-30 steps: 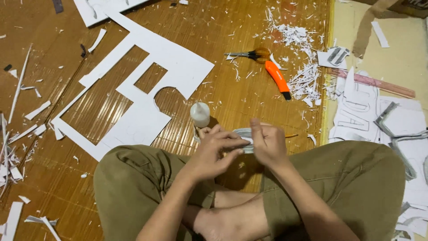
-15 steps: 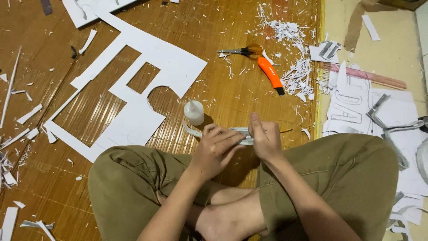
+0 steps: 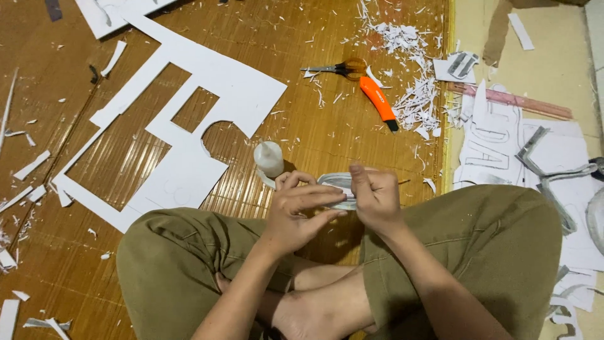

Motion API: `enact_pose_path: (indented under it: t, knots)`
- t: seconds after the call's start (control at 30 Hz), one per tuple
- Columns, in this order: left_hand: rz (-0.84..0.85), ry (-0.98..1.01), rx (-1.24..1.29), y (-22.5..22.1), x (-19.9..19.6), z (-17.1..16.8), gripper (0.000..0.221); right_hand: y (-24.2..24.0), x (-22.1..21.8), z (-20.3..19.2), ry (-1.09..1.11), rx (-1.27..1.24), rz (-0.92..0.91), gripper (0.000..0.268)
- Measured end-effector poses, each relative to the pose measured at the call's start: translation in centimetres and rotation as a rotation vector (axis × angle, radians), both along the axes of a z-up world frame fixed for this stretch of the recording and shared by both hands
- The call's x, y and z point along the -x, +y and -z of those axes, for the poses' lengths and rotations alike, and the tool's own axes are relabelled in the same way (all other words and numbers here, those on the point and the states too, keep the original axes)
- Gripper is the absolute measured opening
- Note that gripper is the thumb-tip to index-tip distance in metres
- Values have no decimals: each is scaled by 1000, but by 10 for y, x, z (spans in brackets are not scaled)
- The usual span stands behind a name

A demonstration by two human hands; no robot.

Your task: Assembling foam components by gluing a strip around a circular base to form a cylindrical object.

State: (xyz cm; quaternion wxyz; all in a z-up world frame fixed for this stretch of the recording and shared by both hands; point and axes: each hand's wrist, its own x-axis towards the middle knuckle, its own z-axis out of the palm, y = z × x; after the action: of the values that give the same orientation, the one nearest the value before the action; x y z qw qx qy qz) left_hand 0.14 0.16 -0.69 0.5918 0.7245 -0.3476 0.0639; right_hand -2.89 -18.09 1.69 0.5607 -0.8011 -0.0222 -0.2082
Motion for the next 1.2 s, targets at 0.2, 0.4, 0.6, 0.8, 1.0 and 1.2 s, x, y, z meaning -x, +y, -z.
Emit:
enact_pose_path:
  t: [0.2, 0.4, 0.6, 0.8, 1.0, 1.2]
  knots:
    - [49, 62, -64, 2, -1, -26, 24, 2, 0, -34, 13, 22, -30, 68]
    - [161, 220, -116, 8, -8, -13, 16, 6, 1, -34, 16, -23, -81, 67]
    - [56, 111, -241, 8, -7, -5, 14, -9, -9, 8, -24, 41, -89, 58]
    - [-15, 124, -228, 0, 5, -25, 14, 23, 0, -4, -126, 205, 138, 61]
    - [-19, 163, -132, -3, 4, -40, 68, 20, 0, -20, -190, 177, 134, 59]
    - [140, 16, -250, 23, -12, -54, 35, 10, -4, -39, -274, 216, 111, 62]
